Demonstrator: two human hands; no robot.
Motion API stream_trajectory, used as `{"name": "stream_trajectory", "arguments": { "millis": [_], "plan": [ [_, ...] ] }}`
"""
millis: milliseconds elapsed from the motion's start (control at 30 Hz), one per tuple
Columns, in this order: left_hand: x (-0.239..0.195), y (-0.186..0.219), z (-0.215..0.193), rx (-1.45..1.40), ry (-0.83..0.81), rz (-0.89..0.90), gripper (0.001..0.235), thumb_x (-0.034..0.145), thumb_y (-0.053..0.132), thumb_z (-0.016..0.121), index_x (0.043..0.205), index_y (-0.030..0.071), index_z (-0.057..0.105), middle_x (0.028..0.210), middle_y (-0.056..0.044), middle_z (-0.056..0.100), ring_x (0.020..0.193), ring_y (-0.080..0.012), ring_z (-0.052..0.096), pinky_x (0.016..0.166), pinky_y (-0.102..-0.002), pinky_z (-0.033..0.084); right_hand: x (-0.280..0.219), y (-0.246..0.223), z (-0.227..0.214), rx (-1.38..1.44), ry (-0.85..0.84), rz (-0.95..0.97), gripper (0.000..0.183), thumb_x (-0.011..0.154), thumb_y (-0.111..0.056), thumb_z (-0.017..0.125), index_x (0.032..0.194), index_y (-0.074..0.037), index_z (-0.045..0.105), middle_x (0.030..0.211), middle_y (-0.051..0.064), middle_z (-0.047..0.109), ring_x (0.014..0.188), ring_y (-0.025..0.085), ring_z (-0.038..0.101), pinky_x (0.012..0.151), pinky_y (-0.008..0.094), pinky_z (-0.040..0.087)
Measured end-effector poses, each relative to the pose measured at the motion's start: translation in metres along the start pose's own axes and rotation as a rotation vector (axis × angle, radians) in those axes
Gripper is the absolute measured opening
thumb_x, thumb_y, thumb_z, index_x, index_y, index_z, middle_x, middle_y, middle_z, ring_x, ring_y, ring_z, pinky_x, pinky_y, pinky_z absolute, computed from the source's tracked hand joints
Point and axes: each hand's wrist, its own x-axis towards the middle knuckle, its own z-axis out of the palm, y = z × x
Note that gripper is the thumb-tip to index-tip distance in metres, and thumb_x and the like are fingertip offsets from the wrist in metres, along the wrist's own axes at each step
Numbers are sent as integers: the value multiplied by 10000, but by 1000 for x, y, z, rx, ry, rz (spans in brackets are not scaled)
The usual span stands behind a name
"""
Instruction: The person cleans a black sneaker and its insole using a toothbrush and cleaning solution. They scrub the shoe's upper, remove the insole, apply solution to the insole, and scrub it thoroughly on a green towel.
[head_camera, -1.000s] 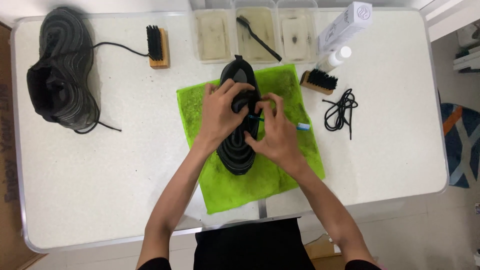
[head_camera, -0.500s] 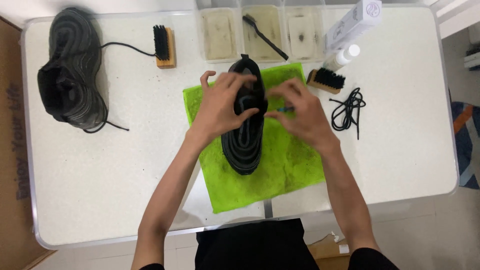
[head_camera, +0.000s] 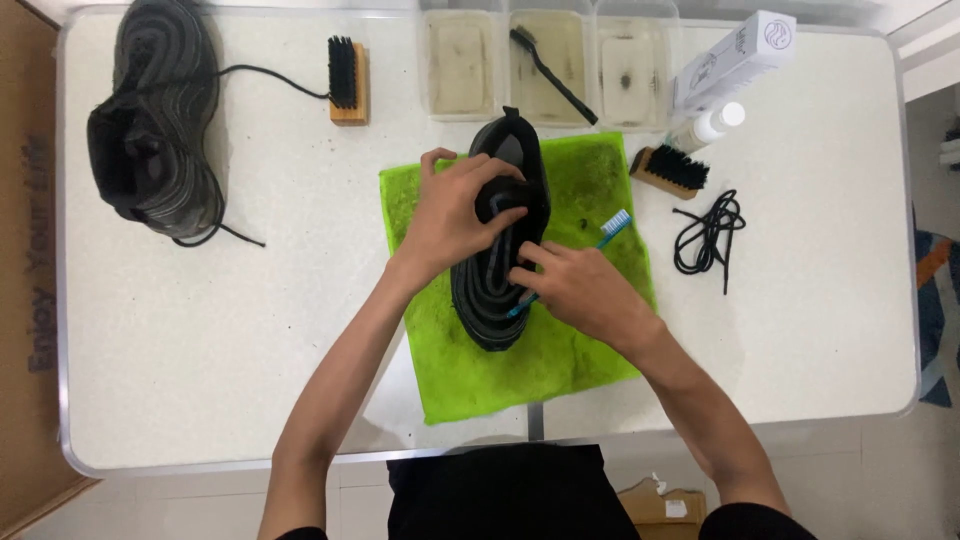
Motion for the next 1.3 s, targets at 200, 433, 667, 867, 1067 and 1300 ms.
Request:
{"name": "stream_trajectory", "arguments": {
  "millis": [200,433,667,867,1067,1300],
  "plan": [
    [4,-11,0,-492,114,-96,434,980,201,802,1380,227,636,1242,5,699,1214,-205,697,1124,-470,457,-5,13,-42,198,315,205,197,951,-99,708,1120,-198,734,1115,17,688,786,188,728,635,260,597],
    [2,8,-5,-430,195,-253,591,1045,359,715,1549,188,457,1495,-137,413,1469,-375,413,1202,-573,387,6,35,-53,555,335,575,418,1001,-362,702,1400,-262,625,1028,-4,635,991,265,711,1028,460,529],
    [4,6,3,-650,72,-507,825,1057,669,332,1620,66,319,1601,-293,339,1531,-507,271,1232,-669,256,23,11,-47,699,60,728,585,1005,-459,593,1236,67,707,862,222,764,733,386,749,705,483,599],
    [-9,34,8,-700,34,-536,973,1024,731,313,1670,31,117,1679,-362,74,1546,-581,75,1235,-712,119,22,26,2,595,221,703,348,929,-345,681,950,-4,749,721,186,716,649,415,703,626,525,570],
    [-37,89,-19,-532,278,-436,906,1085,493,442,1633,23,-104,1668,-299,8,1562,-535,84,1240,-712,59,13,56,-54,369,195,468,196,875,-331,659,828,-141,671,721,113,710,703,389,701,655,487,554],
    [-37,38,-33,-147,204,-319,535,1078,272,575,1550,106,385,1362,-108,442,1374,-383,527,1149,-658,358,26,50,-89,458,-115,227,312,974,-144,646,1251,-7,689,1057,237,760,1009,457,723,911,601,547]
  ]
}}
